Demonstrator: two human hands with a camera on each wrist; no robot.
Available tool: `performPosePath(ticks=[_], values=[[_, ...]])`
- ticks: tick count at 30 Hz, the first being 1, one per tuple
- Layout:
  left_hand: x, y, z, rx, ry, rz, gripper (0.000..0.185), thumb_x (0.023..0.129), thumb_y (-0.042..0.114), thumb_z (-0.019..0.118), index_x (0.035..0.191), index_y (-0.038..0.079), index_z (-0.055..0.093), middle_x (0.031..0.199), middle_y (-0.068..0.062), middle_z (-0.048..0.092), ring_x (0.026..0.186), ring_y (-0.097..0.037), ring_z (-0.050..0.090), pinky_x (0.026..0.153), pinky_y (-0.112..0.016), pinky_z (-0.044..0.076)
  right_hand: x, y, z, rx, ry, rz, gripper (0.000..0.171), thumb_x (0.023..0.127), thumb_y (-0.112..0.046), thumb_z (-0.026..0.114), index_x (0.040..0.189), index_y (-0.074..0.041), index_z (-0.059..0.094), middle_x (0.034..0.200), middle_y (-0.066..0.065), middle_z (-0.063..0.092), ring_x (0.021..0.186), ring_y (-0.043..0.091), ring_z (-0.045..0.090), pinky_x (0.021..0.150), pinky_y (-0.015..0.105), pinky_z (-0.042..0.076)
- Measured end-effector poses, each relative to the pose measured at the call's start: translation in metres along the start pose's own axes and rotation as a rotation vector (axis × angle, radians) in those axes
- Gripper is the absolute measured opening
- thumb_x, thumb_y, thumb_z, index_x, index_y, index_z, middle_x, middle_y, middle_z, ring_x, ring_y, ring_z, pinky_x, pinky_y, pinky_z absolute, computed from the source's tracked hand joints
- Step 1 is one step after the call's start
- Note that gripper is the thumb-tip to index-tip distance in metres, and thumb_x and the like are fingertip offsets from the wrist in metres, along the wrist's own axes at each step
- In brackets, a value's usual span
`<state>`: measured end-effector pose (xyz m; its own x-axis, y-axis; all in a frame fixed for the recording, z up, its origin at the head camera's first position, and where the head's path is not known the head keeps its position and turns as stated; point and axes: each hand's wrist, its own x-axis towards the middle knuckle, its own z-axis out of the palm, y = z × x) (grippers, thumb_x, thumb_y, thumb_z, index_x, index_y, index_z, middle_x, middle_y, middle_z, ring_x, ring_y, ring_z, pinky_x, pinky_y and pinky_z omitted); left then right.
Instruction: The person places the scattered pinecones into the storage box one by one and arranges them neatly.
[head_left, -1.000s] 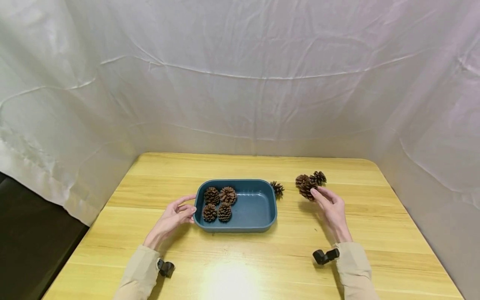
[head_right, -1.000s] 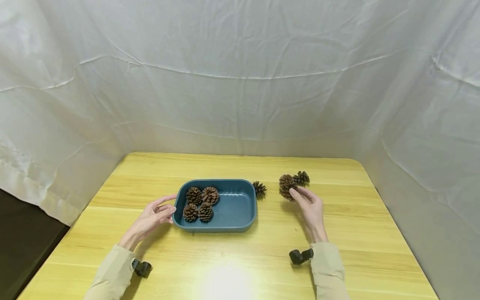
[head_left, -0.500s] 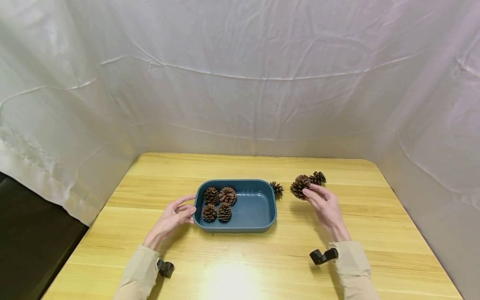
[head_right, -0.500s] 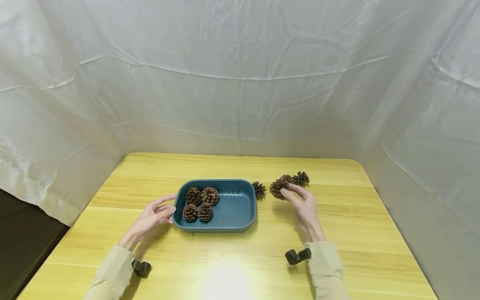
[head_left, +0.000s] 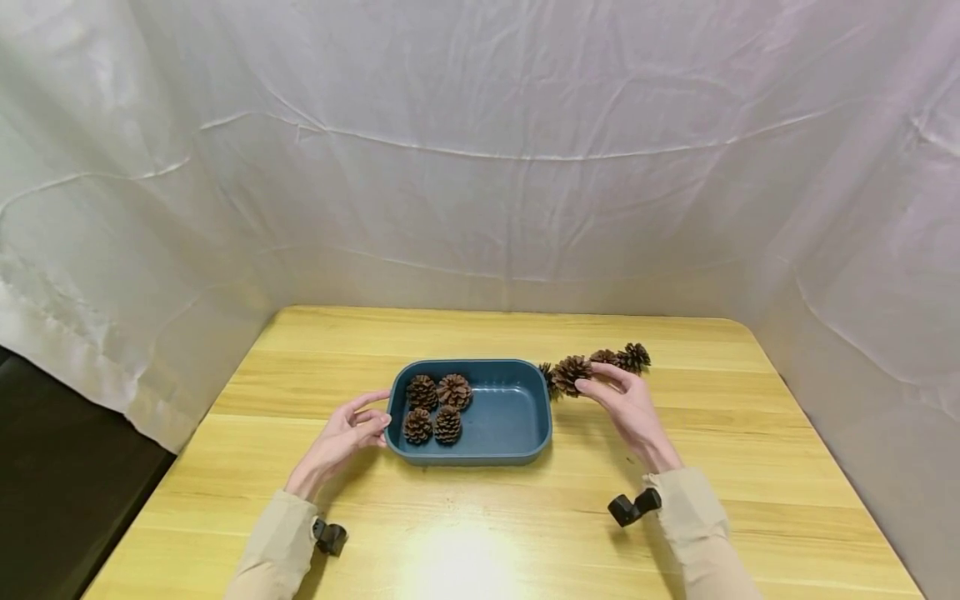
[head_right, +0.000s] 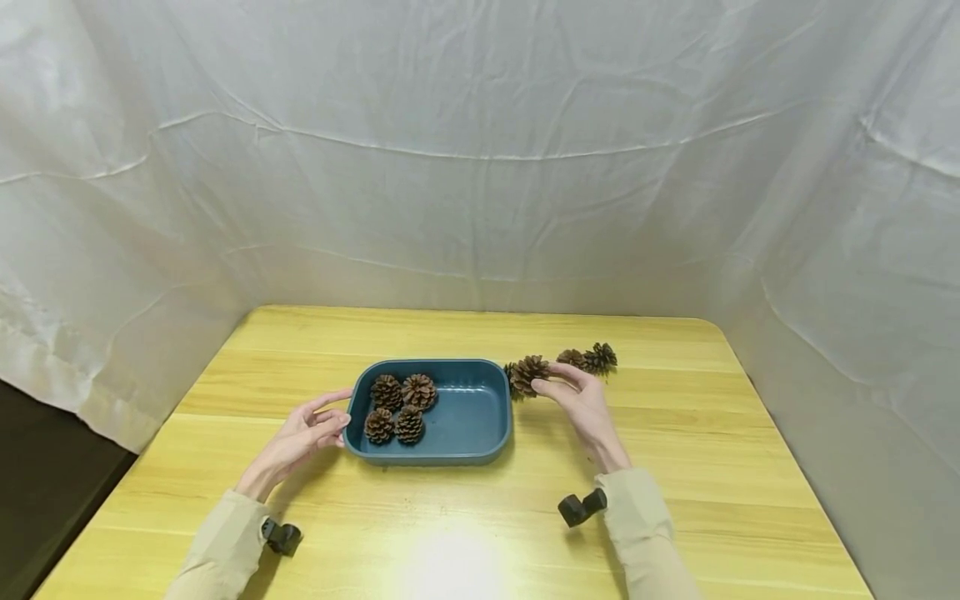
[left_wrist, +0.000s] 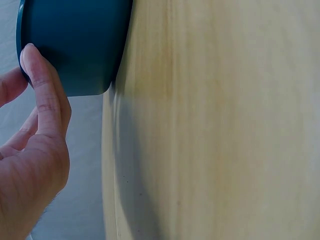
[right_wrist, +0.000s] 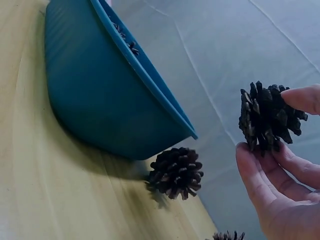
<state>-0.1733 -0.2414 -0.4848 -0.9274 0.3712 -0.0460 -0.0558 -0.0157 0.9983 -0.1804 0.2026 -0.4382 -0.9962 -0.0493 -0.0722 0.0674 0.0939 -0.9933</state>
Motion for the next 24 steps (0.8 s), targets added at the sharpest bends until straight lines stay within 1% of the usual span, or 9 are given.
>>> performPosePath(ticks=[2,4,11,12,13,17,19,20,24], values=[[0.0,0.0,0.0,0.002,0.003,-0.006,0.061,0.101,0.005,0.057,0.152,-0.01,0.027,0.097,0.002,0.067,0.075,-0.008,0.065,0.076,-0.025,0.063,0.002,-0.002,0.002,-0.028,-0.008,0.001,0.064,0.094,-0.018,0.07,0.147,0.004,0.043,0.149,0.016,0.046,0.108,-0.003,0.057,0.095,0.009,0.048],[-0.001,0.0,0.0,0.003,0.006,-0.009,0.061,0.101,0.006,0.057,0.152,-0.01,0.027,0.097,0.002,0.067,0.075,-0.008,0.065,0.076,-0.025,0.063,0.004,-0.004,0.004,-0.031,-0.021,-0.003,0.064,0.093,-0.017,0.071,0.147,0.004,0.044,0.152,0.018,0.042,0.11,-0.003,0.055,0.095,0.009,0.048],[0.0,-0.001,-0.002,-0.004,-0.005,0.01,0.061,0.102,0.005,0.056,0.151,-0.012,0.026,0.097,0.001,0.068,0.076,-0.008,0.066,0.076,-0.025,0.063,0.013,-0.007,0.008,-0.095,-0.061,-0.034,0.061,0.092,-0.018,0.072,0.143,0.004,0.048,0.143,0.021,0.049,0.105,0.0,0.059,0.095,0.014,0.049],[0.0,-0.001,-0.001,-0.006,-0.003,0.009,0.061,0.101,0.005,0.056,0.151,-0.012,0.026,0.097,0.001,0.068,0.075,-0.008,0.066,0.076,-0.026,0.063,0.014,-0.008,0.009,-0.104,-0.067,-0.038,0.061,0.092,-0.019,0.073,0.143,0.003,0.049,0.143,0.021,0.05,0.106,0.002,0.06,0.095,0.016,0.049],[0.0,-0.001,-0.001,-0.007,-0.003,0.01,0.061,0.101,0.005,0.057,0.151,-0.012,0.026,0.097,0.001,0.068,0.075,-0.008,0.066,0.076,-0.026,0.063,0.015,-0.009,0.01,-0.113,-0.075,-0.043,0.061,0.091,-0.019,0.073,0.143,0.003,0.049,0.143,0.021,0.05,0.106,0.003,0.06,0.099,0.02,0.05],[-0.001,0.0,-0.001,-0.004,-0.003,0.007,0.061,0.101,0.006,0.057,0.152,-0.012,0.026,0.098,0.0,0.068,0.075,-0.009,0.066,0.076,-0.027,0.063,0.021,-0.013,0.014,-0.135,-0.115,-0.055,0.062,0.092,-0.02,0.072,0.145,0.001,0.048,0.144,0.022,0.05,0.105,0.005,0.062,0.102,0.028,0.049],[0.0,-0.001,-0.001,-0.001,-0.003,0.006,0.061,0.101,0.006,0.057,0.152,-0.012,0.026,0.098,0.0,0.068,0.075,-0.009,0.066,0.076,-0.027,0.063,0.023,-0.014,0.017,-0.148,-0.135,-0.062,0.062,0.092,-0.02,0.072,0.145,0.0,0.048,0.146,0.023,0.049,0.106,0.008,0.063,0.103,0.032,0.048],[0.0,-0.001,-0.001,0.0,-0.004,0.007,0.061,0.101,0.006,0.057,0.152,-0.012,0.026,0.098,0.0,0.068,0.076,-0.008,0.066,0.076,-0.027,0.063,0.025,-0.014,0.018,-0.155,-0.146,-0.065,0.061,0.093,-0.02,0.072,0.145,0.0,0.048,0.146,0.023,0.049,0.108,0.011,0.063,0.102,0.031,0.048],[0.0,-0.001,-0.001,0.006,-0.003,0.002,0.06,0.102,0.006,0.056,0.152,-0.01,0.027,0.099,-0.001,0.067,0.076,-0.008,0.066,0.076,-0.026,0.063,0.029,-0.015,0.024,-0.189,-0.151,-0.062,0.059,0.092,-0.02,0.072,0.144,-0.002,0.05,0.146,0.022,0.05,0.121,0.027,0.06,0.102,0.033,0.049]])
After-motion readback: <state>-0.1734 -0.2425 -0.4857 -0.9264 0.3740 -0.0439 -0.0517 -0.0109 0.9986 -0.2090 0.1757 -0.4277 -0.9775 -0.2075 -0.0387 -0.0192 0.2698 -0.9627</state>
